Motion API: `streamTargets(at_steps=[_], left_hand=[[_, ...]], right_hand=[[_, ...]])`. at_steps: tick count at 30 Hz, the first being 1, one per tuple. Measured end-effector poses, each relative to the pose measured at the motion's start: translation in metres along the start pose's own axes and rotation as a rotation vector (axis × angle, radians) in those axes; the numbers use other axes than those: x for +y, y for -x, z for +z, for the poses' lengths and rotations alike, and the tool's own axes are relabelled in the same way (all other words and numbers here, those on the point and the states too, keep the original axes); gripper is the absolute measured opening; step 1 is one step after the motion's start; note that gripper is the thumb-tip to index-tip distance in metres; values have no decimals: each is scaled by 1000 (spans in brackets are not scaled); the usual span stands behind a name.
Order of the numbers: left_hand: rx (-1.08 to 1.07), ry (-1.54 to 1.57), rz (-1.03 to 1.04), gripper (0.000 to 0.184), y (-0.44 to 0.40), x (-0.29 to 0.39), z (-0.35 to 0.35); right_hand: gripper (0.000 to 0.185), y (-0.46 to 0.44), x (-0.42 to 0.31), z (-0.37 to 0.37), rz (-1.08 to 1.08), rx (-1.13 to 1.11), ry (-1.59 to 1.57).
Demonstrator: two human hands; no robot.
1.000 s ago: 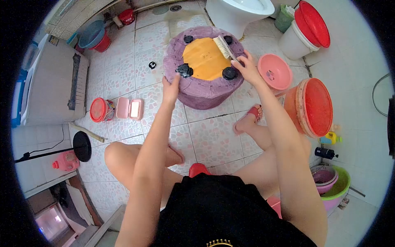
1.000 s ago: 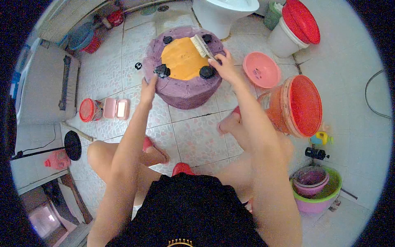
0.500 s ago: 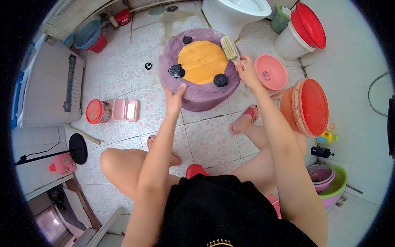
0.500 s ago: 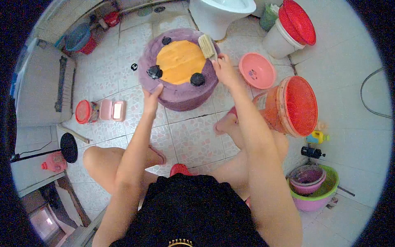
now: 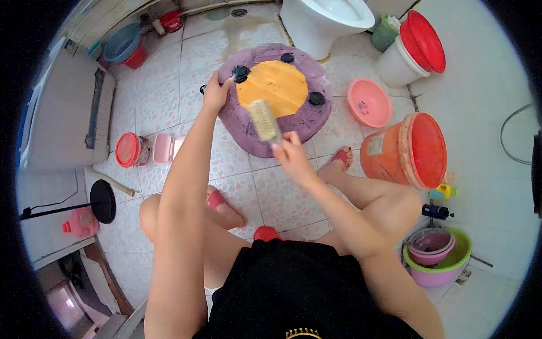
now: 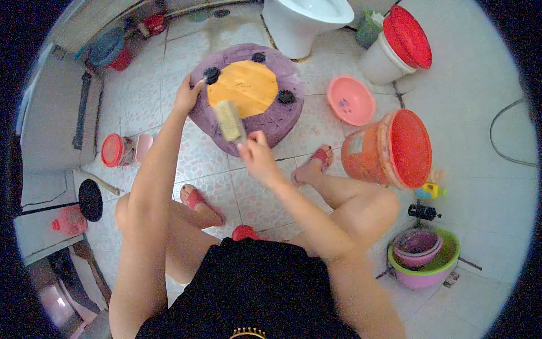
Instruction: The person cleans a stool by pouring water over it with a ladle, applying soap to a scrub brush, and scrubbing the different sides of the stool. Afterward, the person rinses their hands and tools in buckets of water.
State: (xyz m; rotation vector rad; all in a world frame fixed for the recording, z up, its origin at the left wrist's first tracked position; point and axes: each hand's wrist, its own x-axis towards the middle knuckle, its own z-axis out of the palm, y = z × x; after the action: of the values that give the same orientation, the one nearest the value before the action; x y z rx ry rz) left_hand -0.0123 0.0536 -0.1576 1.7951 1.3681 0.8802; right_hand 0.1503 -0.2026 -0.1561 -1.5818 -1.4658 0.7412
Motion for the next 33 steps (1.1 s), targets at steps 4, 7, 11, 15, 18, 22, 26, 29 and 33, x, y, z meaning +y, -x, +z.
streamTargets(at_steps=[4,7,11,15,18,22,26,29,33], left_hand=[[126,47,-14,66,24,-23,13],[209,304,-41,68,64,-24,22],[348,360,37,73,122,-3,56],[355,250,-90,80,173,10,93],[294,557,-31,82,177,34,82],[193,767,-62,81,169,26,78],[153,862,-104,72,170,24,72],[121,1020,-211,66,171,10,73],[57,1248,-415,68,174,-20,89]], right_hand=[[31,-9,-20,26,-33,37,-49],[31,-9,-28,12,121,-20,-295],[30,-9,-24,-6,158,-108,-372],[35,-13,-15,-41,58,-39,-103],[42,-7,-23,-73,-122,-24,191],[48,21,-55,-93,-61,-137,652],[56,48,-60,-77,-85,-160,898],[59,41,-56,-51,-174,-122,939],[60,7,-59,-5,-265,-64,895]])
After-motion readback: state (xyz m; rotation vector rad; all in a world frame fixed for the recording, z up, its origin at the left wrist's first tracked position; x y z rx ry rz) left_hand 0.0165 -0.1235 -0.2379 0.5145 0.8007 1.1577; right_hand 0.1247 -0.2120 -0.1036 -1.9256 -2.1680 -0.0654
